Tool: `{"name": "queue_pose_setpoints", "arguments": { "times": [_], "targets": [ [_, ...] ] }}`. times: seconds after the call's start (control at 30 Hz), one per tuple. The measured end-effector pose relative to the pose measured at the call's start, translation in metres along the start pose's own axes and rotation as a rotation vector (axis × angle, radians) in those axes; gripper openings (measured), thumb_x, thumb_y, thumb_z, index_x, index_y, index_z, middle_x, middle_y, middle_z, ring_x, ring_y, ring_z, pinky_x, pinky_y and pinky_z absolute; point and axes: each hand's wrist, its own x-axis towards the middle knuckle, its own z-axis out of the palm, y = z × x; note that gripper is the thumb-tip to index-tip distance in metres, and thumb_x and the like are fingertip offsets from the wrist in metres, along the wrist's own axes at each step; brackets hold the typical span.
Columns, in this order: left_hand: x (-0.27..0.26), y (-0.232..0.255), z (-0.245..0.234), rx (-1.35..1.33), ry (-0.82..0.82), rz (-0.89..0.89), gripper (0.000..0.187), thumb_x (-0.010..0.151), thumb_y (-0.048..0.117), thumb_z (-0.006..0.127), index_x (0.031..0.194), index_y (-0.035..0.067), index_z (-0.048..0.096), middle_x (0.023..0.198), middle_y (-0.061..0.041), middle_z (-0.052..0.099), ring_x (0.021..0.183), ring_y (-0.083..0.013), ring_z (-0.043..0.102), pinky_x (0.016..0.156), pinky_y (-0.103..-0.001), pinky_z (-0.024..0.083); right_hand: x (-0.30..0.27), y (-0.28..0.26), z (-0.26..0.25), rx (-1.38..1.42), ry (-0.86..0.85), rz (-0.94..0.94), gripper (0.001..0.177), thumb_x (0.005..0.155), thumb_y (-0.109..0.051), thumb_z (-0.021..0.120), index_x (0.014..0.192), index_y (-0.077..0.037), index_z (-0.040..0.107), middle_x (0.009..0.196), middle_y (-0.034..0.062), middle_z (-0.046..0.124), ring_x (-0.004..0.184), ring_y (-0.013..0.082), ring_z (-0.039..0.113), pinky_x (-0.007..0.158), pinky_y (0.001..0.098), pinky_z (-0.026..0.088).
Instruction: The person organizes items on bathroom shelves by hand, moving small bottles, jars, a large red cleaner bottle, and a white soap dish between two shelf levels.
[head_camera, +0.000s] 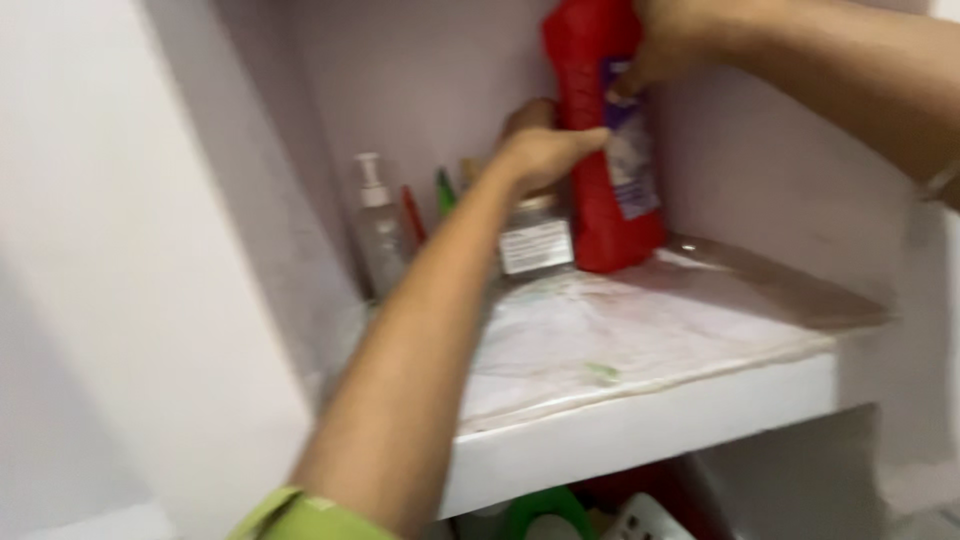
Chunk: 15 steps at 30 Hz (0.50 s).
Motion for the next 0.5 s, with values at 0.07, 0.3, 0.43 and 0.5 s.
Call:
{"name": "queue_pose_setpoints", "arguments": {
  "times": [0.07,0.3,0.43,0.5],
  "targets": [
    [-0.003,0.008,-0.004,0.044,0.006,-0.039,0.053,0.074,0.031,0.083,0.115,-0.001,0.069,0.107,-0.015,0.079,0.095,-0.0228,0.079,0.086,-0.034,0.063,0.006,0.007,0.008,0.027,0.031,-0.058,0.067,0.071,-0.027,0.095,0.128,-0.003,0.069,0.114,0.0209,0.075,0.101,0.0340,0.073,0.089,0.0468,0.057],
    [-0.027,0.040,0.002,0.189,0.059,-0.105,0.057,0.068,0.032,0.091,0.109,0.000,0.067,0.106,-0.016,0.077,0.095,-0.0235,0.077,0.088,-0.034,0.060,0.011,0.008,0.015,-0.011,0.024,-0.007,0.065,0.075,-0.022,0.093,0.130,0.000,0.065,0.113,0.0228,0.073,0.098,0.0353,0.073,0.087,0.0452,0.059],
    [-0.028,0.041,0.002,0.167,0.045,-0.110,0.048,0.070,0.027,0.087,0.107,0.001,0.071,0.106,-0.016,0.078,0.095,-0.0236,0.078,0.088,-0.034,0.060,0.007,0.003,0.010,-0.031,0.042,-0.038,0.063,0.075,-0.023,0.092,0.128,-0.001,0.068,0.111,0.0217,0.075,0.096,0.0344,0.074,0.085,0.0445,0.059],
    [-0.026,0.039,0.002,0.173,0.009,-0.126,0.045,0.072,0.025,0.085,0.109,0.003,0.073,0.107,-0.014,0.078,0.098,-0.0233,0.077,0.090,-0.034,0.058,0.004,-0.001,0.005,-0.037,0.037,-0.030,0.065,0.073,-0.024,0.093,0.127,0.000,0.067,0.109,0.0224,0.074,0.095,0.0347,0.074,0.084,0.0441,0.060]
  ]
}}
